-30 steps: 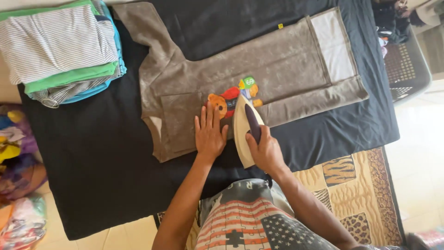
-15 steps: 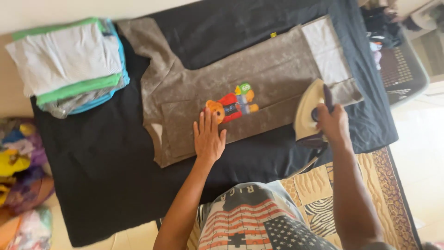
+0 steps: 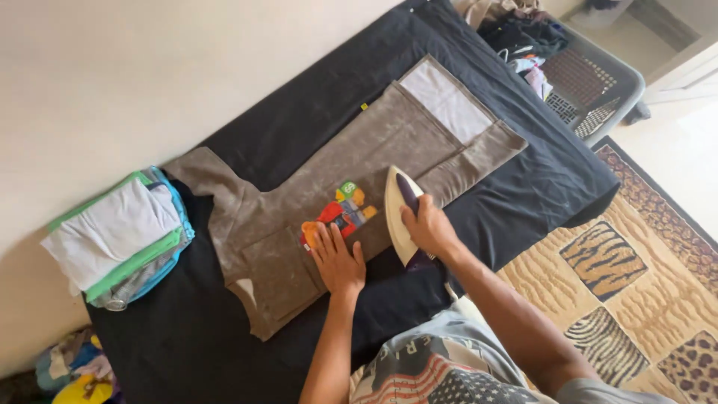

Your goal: Ironing a grey t-shirt on a flat surface and then folding it onto a stack.

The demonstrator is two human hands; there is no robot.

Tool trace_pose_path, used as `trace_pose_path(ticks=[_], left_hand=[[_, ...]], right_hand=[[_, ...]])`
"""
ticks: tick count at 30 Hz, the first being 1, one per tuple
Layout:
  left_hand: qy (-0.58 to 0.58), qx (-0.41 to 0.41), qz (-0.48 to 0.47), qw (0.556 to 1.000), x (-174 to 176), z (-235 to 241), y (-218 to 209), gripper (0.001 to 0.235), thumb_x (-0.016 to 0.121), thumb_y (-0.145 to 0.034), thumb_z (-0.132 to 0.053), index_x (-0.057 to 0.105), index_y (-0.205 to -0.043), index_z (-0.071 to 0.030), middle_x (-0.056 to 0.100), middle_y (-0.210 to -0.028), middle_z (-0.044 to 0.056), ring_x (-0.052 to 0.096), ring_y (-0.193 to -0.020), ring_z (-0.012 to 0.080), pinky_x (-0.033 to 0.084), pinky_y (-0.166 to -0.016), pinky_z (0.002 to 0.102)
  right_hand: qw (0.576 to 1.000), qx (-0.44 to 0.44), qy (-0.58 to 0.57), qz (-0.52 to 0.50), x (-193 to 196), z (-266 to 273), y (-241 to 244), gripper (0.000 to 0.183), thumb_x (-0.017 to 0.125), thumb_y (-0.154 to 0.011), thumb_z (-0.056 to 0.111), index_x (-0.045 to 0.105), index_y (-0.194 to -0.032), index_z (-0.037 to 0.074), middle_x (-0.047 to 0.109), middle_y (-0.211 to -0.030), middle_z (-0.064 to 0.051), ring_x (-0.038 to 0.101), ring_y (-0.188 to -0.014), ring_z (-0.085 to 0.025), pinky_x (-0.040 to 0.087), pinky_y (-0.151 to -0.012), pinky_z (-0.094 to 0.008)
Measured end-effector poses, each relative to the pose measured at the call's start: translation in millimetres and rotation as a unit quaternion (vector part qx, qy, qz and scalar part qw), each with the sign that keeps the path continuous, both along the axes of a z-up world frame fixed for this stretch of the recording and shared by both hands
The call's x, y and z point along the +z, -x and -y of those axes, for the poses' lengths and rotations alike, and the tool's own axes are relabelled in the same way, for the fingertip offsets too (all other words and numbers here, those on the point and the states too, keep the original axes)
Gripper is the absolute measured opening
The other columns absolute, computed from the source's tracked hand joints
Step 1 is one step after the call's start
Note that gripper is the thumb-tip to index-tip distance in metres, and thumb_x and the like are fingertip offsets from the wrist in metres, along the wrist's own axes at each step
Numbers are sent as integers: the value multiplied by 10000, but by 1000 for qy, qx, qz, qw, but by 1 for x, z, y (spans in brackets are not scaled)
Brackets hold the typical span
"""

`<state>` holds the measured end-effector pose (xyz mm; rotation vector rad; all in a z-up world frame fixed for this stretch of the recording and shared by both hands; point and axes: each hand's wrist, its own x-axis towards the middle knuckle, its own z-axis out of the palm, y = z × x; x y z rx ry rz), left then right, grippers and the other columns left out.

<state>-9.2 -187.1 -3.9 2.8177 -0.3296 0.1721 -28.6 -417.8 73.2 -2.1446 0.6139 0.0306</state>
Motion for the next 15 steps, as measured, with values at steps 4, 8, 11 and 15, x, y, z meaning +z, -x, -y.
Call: trace_pose_path(ticks=[4,8,11,15], left_hand=[[-10,4,-16,1000,8,-3,7,754,506,-980,-464,340,-1569,-23,229,-1674,229,230,-1536,418,197,-1227,547],[-18,-3,-8,1000,9,2,4,736,507,-992,-453,365,-1571,-21,230,-1680,221,238,-1535,411,192,-1232,540],[-15,2,-9,1000,14,6,1,735,504,-991,-447,370,-1572,-18,235,-1682,216,238,-1541,409,190,-1235,540],[-22,8,-21,1000,15,8,-2,740,506,-988,-438,364,-1573,-7,232,-1688,228,231,-1545,407,193,-1224,552]], right_hand=[[998,-46,-20,-49,14,62,-1,507,601,-973,430,500,-1116,-45,706,-773,-262,731,-624,-363,574,-648,-489],[996,-84,-26,-12,37,121,-8,525,624,-958,405,534,-1176,-64,700,-753,-245,728,-612,-336,569,-625,-449],[998,-44,-45,-19,55,143,-6,536,675,-934,401,552,-1156,-71,702,-770,-226,724,-632,-318,562,-613,-436],[937,341,54,-46,64,159,6,411,747,-824,348,643,-1152,123,744,-857,-176,731,-778,-351,559,-696,-468]])
